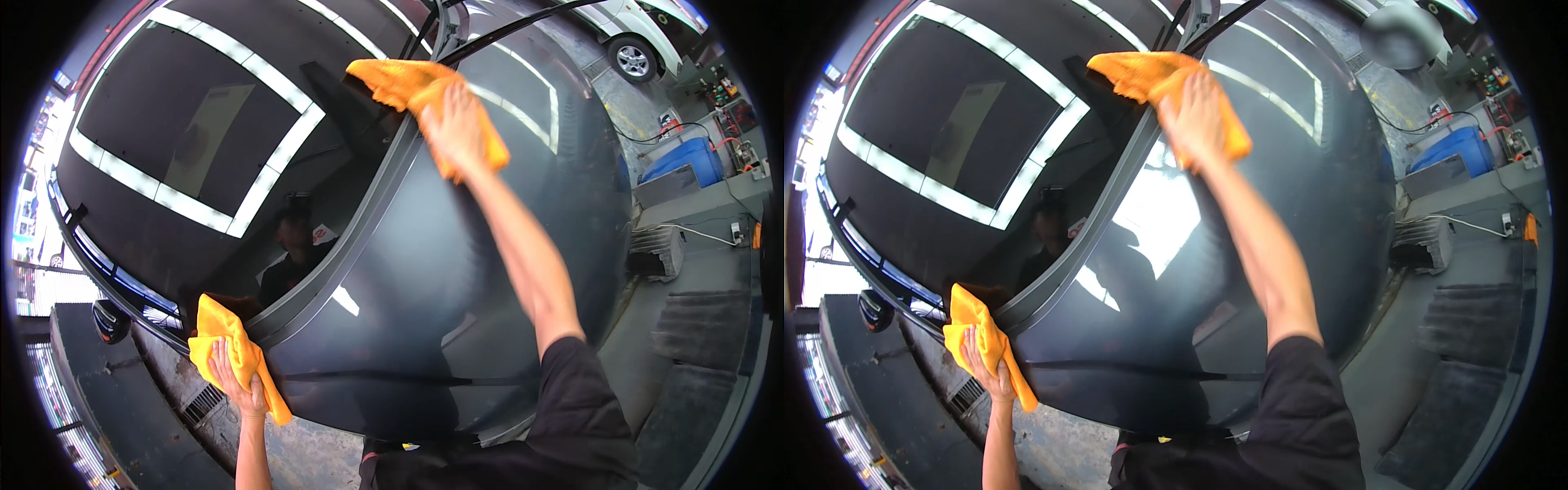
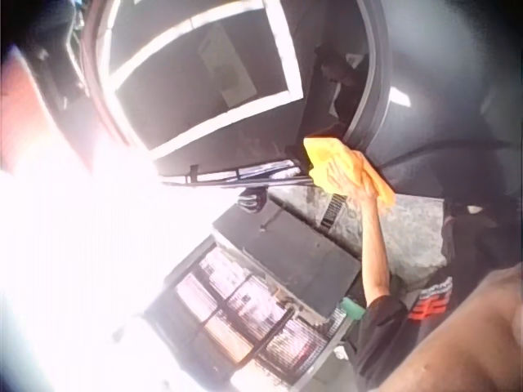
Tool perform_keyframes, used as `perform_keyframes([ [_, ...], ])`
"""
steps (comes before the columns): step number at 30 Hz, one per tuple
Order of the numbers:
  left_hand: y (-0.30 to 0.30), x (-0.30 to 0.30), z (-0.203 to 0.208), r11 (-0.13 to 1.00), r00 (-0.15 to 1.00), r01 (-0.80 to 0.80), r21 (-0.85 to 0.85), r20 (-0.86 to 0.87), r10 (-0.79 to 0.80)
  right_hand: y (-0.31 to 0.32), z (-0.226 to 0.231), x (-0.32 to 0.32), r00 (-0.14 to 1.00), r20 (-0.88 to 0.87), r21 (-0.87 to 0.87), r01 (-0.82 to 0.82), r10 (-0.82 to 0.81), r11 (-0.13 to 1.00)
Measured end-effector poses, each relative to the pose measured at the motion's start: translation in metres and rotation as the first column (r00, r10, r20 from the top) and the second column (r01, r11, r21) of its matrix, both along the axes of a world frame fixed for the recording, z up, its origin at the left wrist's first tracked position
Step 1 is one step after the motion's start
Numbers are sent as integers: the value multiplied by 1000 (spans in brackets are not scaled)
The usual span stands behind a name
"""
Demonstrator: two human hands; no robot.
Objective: The person wipes the rear trunk and roof of a black car using two orange microfiber cloths. They move systematically from the trunk lid to the roof, wiping the surface in broad strokes to remove residue.
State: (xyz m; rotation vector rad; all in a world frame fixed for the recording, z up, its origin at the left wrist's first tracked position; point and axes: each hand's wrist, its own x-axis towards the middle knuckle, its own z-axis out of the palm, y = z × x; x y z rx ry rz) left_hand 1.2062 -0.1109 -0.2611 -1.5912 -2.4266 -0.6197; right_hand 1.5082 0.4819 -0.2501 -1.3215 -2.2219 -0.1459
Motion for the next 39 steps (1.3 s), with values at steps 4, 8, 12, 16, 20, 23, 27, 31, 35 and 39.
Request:
perform_keyframes([
  [4,-21,-1,1,998,998,-56,-11,9,56,-250,15,-12,920,-100,-215,-392,379,895],
  [8,-16,1,9,1000,1000,-11,-12,9,11,-145,4,5,893,-64,-126,-450,445,884],
  [12,0,-2,-4,997,997,65,51,37,-67,21,24,26,993,-117,-59,23,-30,998],
  [16,-12,-2,-2,998,998,51,42,37,-52,-68,9,2,996,-88,-42,14,-18,999],
  [20,-23,-4,7,997,999,38,60,23,-40,-273,12,-21,973,-132,-110,-205,190,972],
  [23,-18,-2,3,994,997,48,99,55,-54,-411,22,-17,934,-31,-291,-349,356,891],
  [27,-21,-1,-17,993,988,32,111,145,-49,-517,13,-4,861,-254,-384,-507,440,772],
  [31,-26,-3,-10,982,966,52,181,239,-96,-536,50,15,545,-685,-690,-698,-483,192],
  [35,-48,-19,-23,985,981,43,168,180,-74,-544,115,42,590,-735,-677,-630,-333,379],
  [39,-42,-9,-33,974,980,41,222,179,-82,-537,229,94,937,-284,-807,-348,203,477],
])
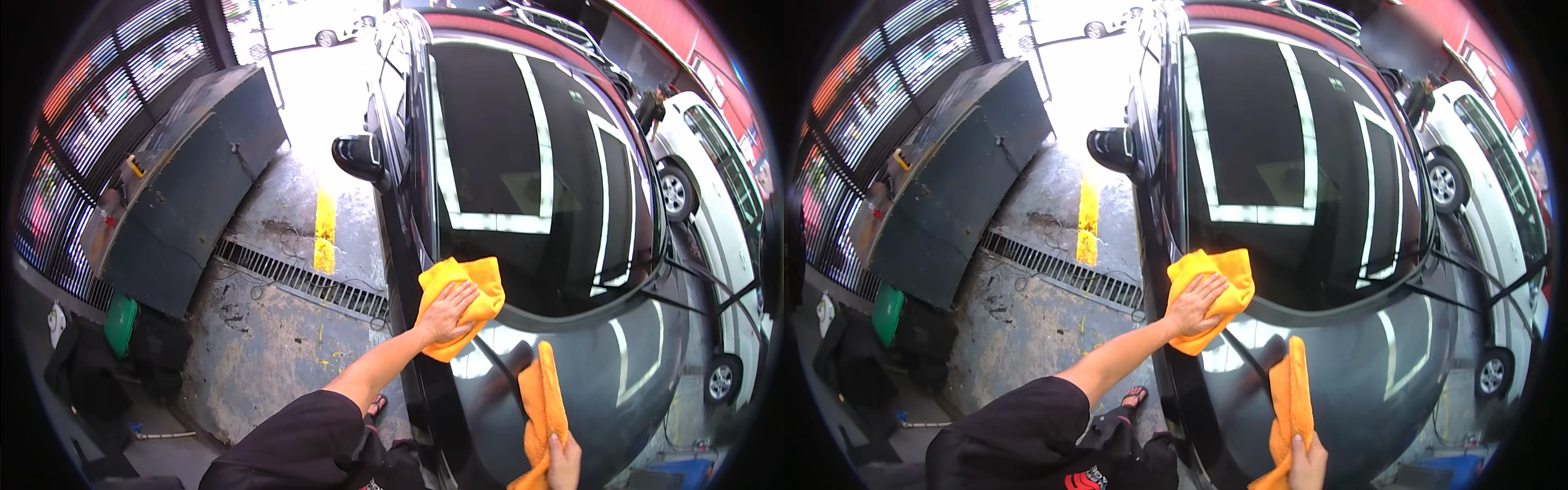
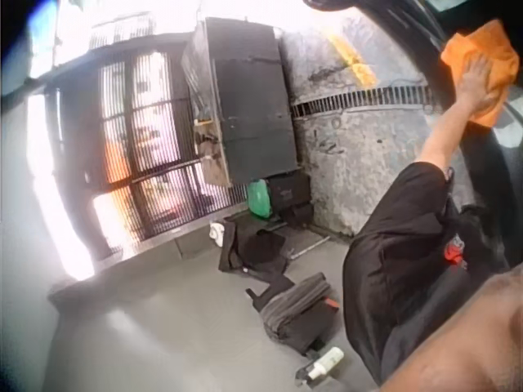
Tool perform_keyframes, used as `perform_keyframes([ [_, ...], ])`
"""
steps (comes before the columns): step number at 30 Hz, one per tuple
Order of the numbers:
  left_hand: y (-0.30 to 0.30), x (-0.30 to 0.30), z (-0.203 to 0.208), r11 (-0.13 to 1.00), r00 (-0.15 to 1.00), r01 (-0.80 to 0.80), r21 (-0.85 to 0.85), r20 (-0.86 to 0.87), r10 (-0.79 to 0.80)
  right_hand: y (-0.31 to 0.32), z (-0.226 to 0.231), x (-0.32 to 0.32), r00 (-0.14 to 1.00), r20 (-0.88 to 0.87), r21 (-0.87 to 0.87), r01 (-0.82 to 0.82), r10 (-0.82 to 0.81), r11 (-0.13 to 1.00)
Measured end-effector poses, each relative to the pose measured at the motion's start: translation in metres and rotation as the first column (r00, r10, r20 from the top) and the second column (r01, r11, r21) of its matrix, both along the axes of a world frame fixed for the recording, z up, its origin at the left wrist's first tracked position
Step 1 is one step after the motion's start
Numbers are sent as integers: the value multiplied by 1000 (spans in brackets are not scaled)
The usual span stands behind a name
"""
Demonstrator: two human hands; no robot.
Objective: The person wipes the rear trunk and roof of a black car using two orange microfiber cloths. They move systematically from the trunk lid to the roof, wiping the surface in broad strokes to remove residue.
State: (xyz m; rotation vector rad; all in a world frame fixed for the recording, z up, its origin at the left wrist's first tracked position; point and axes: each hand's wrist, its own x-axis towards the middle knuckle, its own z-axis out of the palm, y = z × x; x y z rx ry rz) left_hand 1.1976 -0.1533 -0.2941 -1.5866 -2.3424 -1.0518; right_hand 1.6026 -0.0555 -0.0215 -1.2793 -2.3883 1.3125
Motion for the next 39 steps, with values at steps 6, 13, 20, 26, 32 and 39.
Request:
perform_keyframes([
  [6,1,-30,-9,998,995,-64,-11,-79,63,63,80,-42,688,596,-200,-373,415,906],
  [13,24,-6,8,1000,993,9,-21,-115,-12,163,19,-10,426,869,-299,47,252,953],
  [20,22,-8,6,999,989,17,-30,-146,-22,166,-84,13,654,756,49,-42,-9,998],
  [26,15,-13,15,999,990,-11,-45,-144,5,60,-123,12,885,282,320,277,-371,906],
  [32,24,-8,15,999,991,26,-21,-134,-28,43,-181,53,940,47,649,227,-337,726],
  [39,27,-1,25,997,988,22,-80,-150,-34,75,-232,-19,865,188,685,224,-466,693],
])
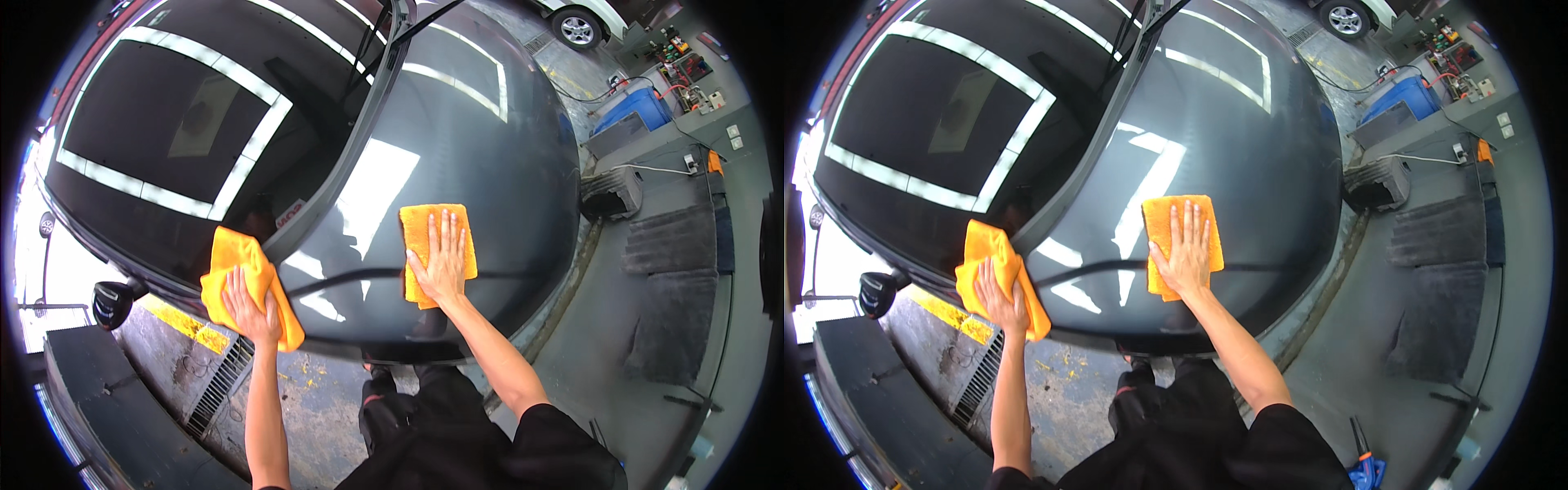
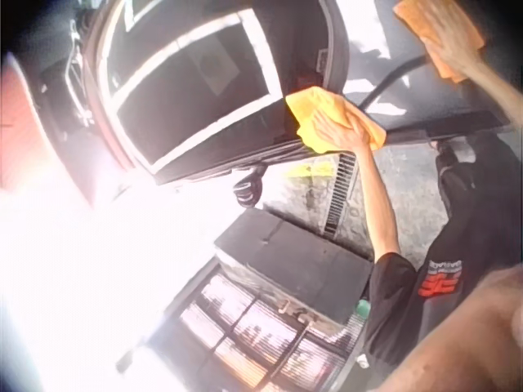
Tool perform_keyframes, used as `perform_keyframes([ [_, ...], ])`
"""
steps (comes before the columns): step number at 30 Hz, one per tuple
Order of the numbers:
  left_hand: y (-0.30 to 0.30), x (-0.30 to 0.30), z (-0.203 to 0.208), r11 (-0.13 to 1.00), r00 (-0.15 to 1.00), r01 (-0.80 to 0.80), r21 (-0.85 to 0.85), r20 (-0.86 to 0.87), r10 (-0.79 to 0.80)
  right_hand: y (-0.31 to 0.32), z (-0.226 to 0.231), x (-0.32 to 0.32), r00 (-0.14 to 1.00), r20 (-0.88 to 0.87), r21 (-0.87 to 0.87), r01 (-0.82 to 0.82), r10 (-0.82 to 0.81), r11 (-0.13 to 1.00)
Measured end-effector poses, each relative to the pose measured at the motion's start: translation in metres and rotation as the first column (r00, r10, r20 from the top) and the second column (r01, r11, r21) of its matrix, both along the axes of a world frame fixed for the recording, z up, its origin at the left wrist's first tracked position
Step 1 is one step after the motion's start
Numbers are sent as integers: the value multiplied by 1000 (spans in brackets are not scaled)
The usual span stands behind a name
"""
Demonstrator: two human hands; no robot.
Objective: The person wipes the rear trunk and roof of a black car using two orange microfiber cloths. They move systematically from the trunk lid to the roof, wiping the surface in broad strokes to remove residue.
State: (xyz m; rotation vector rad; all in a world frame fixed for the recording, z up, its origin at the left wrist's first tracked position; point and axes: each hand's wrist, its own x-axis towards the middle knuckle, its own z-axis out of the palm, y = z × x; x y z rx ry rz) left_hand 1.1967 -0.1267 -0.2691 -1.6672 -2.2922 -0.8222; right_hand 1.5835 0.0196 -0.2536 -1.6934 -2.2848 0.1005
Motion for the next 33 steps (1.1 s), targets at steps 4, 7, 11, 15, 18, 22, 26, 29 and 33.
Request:
perform_keyframes([
  [4,5,14,3,996,999,-29,-86,-18,27,108,10,-15,996,-24,53,-81,82,995],
  [7,30,69,16,985,998,46,-169,40,-40,202,6,-20,992,-75,122,-88,98,989],
  [11,100,146,32,959,994,108,-262,51,-98,337,4,-19,991,-111,205,-55,79,977],
  [15,140,167,38,963,997,79,-258,29,-74,450,15,-15,993,-118,236,26,2,971],
  [18,148,169,41,970,996,82,-230,2,-84,486,26,-5,995,-69,225,91,-78,970],
  [22,150,168,41,966,996,89,-243,-3,-92,375,-1,-21,999,-40,326,3,11,945],
  [26,142,160,36,974,995,74,-214,-51,-87,122,18,-53,831,-423,84,-362,362,929],
  [29,146,161,34,971,986,136,-199,-64,-151,85,12,-21,807,-485,36,-368,338,929],
  [33,144,155,32,965,974,164,-204,-121,-191,118,4,149,903,-430,27,20,-6,999],
])
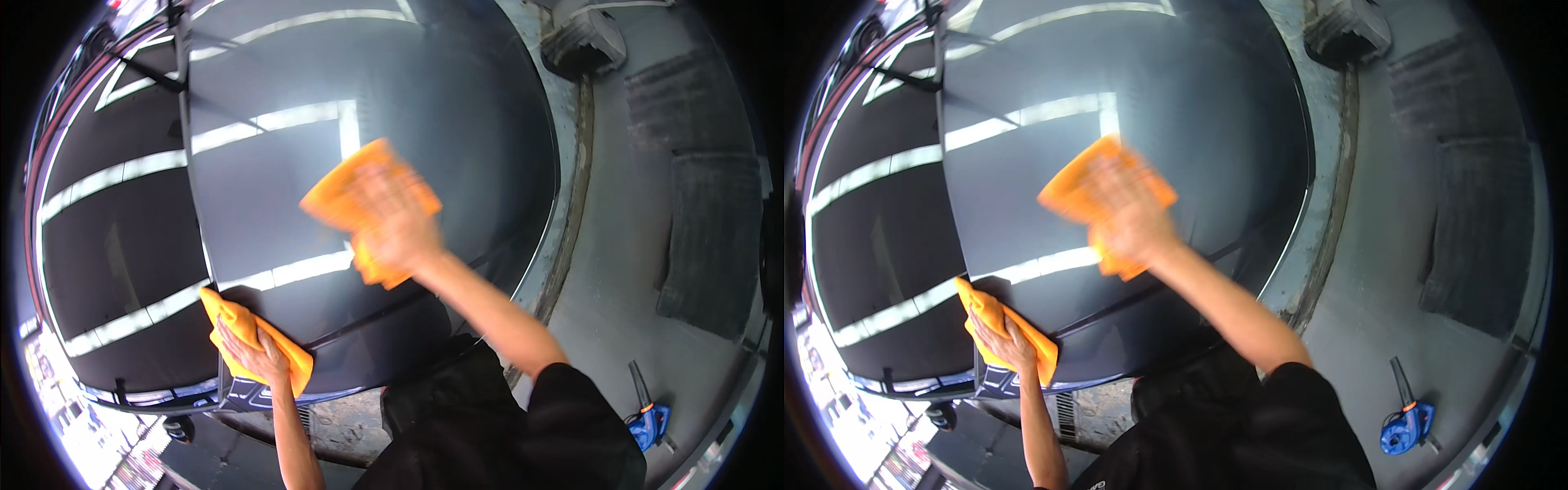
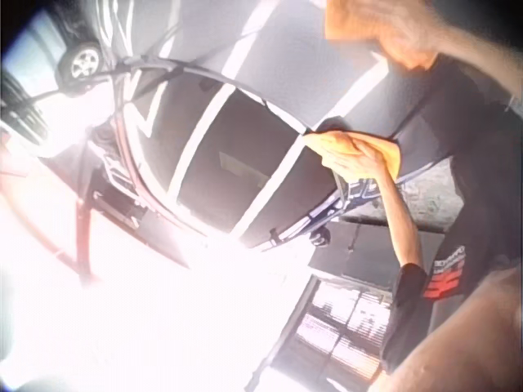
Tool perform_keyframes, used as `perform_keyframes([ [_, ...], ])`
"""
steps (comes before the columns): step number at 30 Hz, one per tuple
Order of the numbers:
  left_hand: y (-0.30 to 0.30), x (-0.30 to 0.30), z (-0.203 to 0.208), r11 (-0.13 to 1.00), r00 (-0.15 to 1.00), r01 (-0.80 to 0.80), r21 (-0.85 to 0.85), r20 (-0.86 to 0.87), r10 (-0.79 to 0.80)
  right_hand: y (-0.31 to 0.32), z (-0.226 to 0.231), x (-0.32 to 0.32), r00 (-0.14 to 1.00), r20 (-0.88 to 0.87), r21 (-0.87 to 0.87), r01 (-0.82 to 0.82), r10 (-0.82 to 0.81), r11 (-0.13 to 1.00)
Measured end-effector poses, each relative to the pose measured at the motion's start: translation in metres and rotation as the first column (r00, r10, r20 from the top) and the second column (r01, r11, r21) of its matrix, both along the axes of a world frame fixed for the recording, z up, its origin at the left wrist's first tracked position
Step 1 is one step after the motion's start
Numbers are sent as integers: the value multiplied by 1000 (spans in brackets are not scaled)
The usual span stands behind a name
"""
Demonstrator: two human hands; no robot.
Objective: The person wipes the rear trunk and roof of a black car using two orange microfiber cloths. They move systematically from the trunk lid to the roof, wiping the surface in broad strokes to remove residue.
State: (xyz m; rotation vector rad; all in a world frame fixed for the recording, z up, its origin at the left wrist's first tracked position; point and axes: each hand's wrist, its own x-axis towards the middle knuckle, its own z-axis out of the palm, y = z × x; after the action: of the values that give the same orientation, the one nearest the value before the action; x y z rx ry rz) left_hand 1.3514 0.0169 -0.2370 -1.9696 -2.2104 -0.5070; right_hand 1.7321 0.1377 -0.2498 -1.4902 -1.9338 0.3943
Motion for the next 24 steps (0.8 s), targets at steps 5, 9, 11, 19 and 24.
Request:
perform_keyframes([
  [5,-3,-8,-6,1000,999,3,-4,-39,-3,-5,-73,259,729,304,48,631,-613,774],
  [9,0,-6,-19,1000,1000,10,25,-22,-9,1,-98,302,552,171,-142,833,-816,534],
  [11,-1,-4,-15,1000,999,-11,12,-48,12,-9,-64,196,637,143,-20,767,-757,641],
  [19,-6,-27,-24,999,999,25,38,-36,-24,-106,-17,-97,957,-150,34,-244,247,969],
  [24,1,-23,-30,997,996,41,62,-85,-35,-87,-92,242,658,132,32,744,-741,667],
])
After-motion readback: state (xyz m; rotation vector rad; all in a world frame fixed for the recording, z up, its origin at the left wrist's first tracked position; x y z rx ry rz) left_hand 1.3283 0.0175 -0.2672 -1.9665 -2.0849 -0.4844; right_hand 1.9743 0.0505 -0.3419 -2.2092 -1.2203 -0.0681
